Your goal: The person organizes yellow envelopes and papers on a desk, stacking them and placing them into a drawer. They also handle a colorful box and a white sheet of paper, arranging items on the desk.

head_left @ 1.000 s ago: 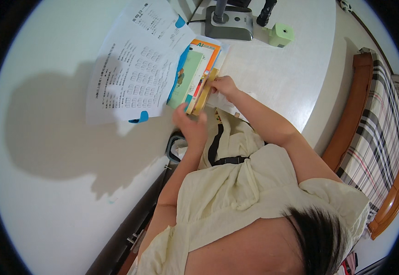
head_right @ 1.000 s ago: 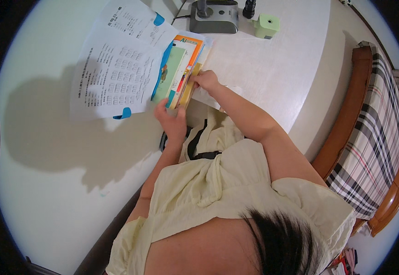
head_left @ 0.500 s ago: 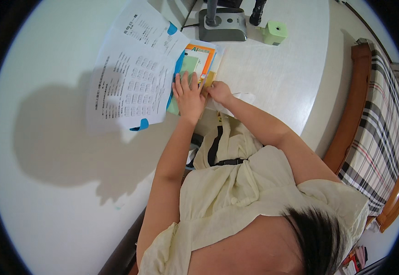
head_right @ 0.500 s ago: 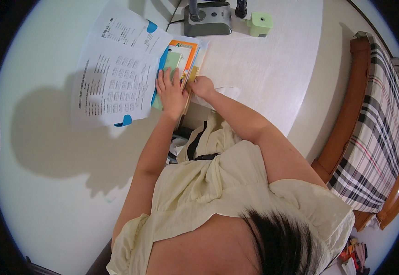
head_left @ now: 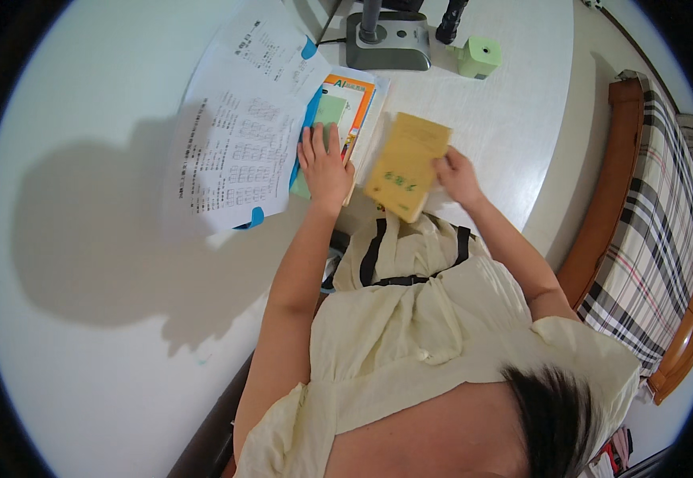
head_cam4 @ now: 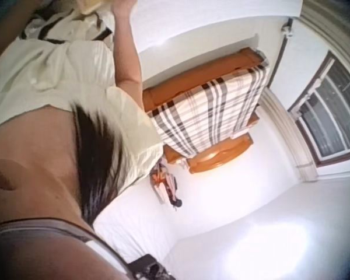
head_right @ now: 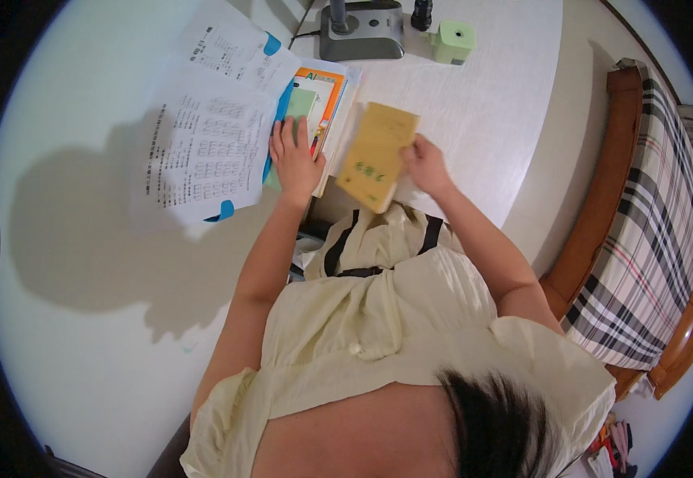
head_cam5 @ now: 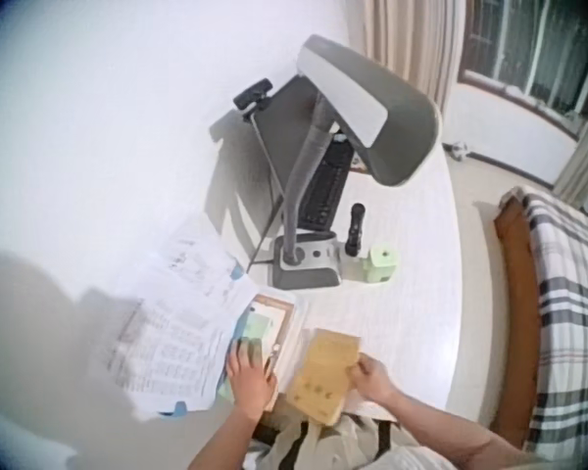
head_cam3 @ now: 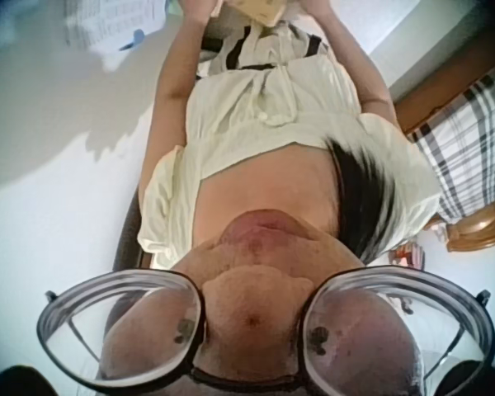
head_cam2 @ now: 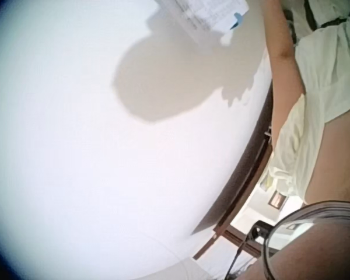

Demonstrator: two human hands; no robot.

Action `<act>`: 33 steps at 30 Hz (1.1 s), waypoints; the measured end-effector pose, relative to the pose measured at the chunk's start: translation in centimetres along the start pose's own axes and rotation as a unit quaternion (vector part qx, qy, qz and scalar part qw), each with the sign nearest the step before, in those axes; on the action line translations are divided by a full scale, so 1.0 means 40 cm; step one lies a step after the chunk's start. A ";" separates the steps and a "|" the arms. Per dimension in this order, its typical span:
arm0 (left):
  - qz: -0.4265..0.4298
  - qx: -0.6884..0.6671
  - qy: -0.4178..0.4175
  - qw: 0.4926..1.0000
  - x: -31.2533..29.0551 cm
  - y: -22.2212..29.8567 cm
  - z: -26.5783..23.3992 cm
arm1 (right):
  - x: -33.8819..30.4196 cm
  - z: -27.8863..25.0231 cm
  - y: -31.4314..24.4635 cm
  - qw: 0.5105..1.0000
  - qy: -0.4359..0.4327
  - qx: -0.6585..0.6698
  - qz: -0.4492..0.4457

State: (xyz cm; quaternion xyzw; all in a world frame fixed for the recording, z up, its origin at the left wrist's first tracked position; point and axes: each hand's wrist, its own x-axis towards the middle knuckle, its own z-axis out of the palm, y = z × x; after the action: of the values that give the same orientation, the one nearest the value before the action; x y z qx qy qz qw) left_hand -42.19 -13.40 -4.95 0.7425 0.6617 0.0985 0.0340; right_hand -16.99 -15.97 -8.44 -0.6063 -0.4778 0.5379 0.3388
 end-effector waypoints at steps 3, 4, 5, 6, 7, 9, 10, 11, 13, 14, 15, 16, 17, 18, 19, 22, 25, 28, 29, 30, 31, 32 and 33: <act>0.003 0.007 0.001 1.000 -0.001 -0.007 0.008 | -0.020 -0.098 0.000 0.997 0.031 -0.028 0.058; 0.005 0.007 0.002 1.000 0.000 -0.008 0.007 | -0.022 -0.115 0.011 0.997 0.047 -0.059 0.031; 0.001 -0.012 0.009 1.000 0.000 -0.011 0.003 | -0.023 -0.128 0.019 0.996 0.047 -0.070 0.035; -0.003 -0.030 0.015 0.999 0.000 -0.019 -0.003 | -0.029 -0.138 0.013 0.995 0.047 -0.080 0.040; -0.008 -0.049 0.021 0.999 -0.001 -0.028 -0.011 | -0.031 -0.142 0.007 0.994 0.046 -0.090 0.045; 0.016 -0.117 0.036 0.992 0.003 -0.051 -0.033 | -0.030 -0.139 0.001 0.998 0.036 -0.014 0.049; 0.029 -0.150 0.044 0.987 0.005 -0.061 -0.046 | -0.031 -0.136 -0.005 0.998 0.032 0.024 0.051; 0.023 -0.163 0.052 0.985 0.002 -0.069 -0.062 | -0.032 -0.131 -0.012 0.996 0.029 0.077 0.047; 0.010 -0.188 0.067 0.980 -0.015 -0.069 -0.109 | -0.040 -0.114 -0.064 0.982 0.023 0.181 0.040; -0.032 -0.256 0.053 0.965 -0.032 -0.081 -0.112 | -0.039 -0.105 -0.085 0.979 0.012 0.198 0.035; -0.074 -0.323 0.039 0.943 -0.051 -0.095 -0.107 | -0.036 -0.097 -0.106 0.976 0.000 0.215 0.030; -0.114 -0.388 0.022 0.914 -0.073 -0.103 -0.101 | -0.034 -0.089 -0.117 0.972 -0.009 0.232 0.026; -0.161 -0.449 -0.005 0.879 -0.099 -0.107 -0.097 | -0.030 -0.082 -0.121 0.969 -0.018 0.244 0.027; -0.206 -0.505 -0.030 0.837 -0.128 -0.113 -0.095 | -0.022 -0.072 -0.124 0.966 -0.027 0.256 0.026; -0.249 -0.558 -0.056 0.789 -0.152 -0.113 -0.098 | -0.015 -0.068 -0.128 0.962 -0.036 0.268 0.025; -0.487 -0.626 -0.041 0.607 -0.216 -0.088 -0.098 | 0.004 -0.040 -0.114 0.955 -0.052 0.290 0.040; -0.531 -0.677 0.079 0.504 -0.264 -0.150 -0.031 | 0.007 -0.014 -0.118 0.951 -0.059 0.299 0.061; -0.496 -0.628 0.279 0.531 -0.227 -0.132 -0.032 | 0.002 -0.002 -0.107 0.958 -0.059 0.273 0.067; -0.454 -0.645 0.280 0.547 -0.213 -0.138 -0.038 | 0.002 0.000 -0.103 0.957 -0.062 0.275 0.069; -0.412 -0.661 0.281 0.561 -0.201 -0.150 -0.045 | 0.001 0.001 -0.099 0.956 -0.065 0.277 0.071; -0.368 -0.675 0.281 0.575 -0.190 -0.161 -0.051 | 0.000 0.003 -0.097 0.955 -0.067 0.278 0.074; -0.351 -0.669 0.276 0.594 -0.180 -0.167 -0.057 | -0.001 0.005 -0.096 0.956 -0.067 0.276 0.077; -0.334 -0.664 0.270 0.613 -0.170 -0.170 -0.065 | -0.003 0.007 -0.095 0.956 -0.066 0.274 0.080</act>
State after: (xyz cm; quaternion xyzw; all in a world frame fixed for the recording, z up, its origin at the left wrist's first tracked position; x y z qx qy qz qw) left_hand -50.04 -19.52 -4.31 0.1849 0.5969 0.6884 0.3682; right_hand -18.09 -14.91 -4.96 -0.4896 -0.2830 0.7126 0.4153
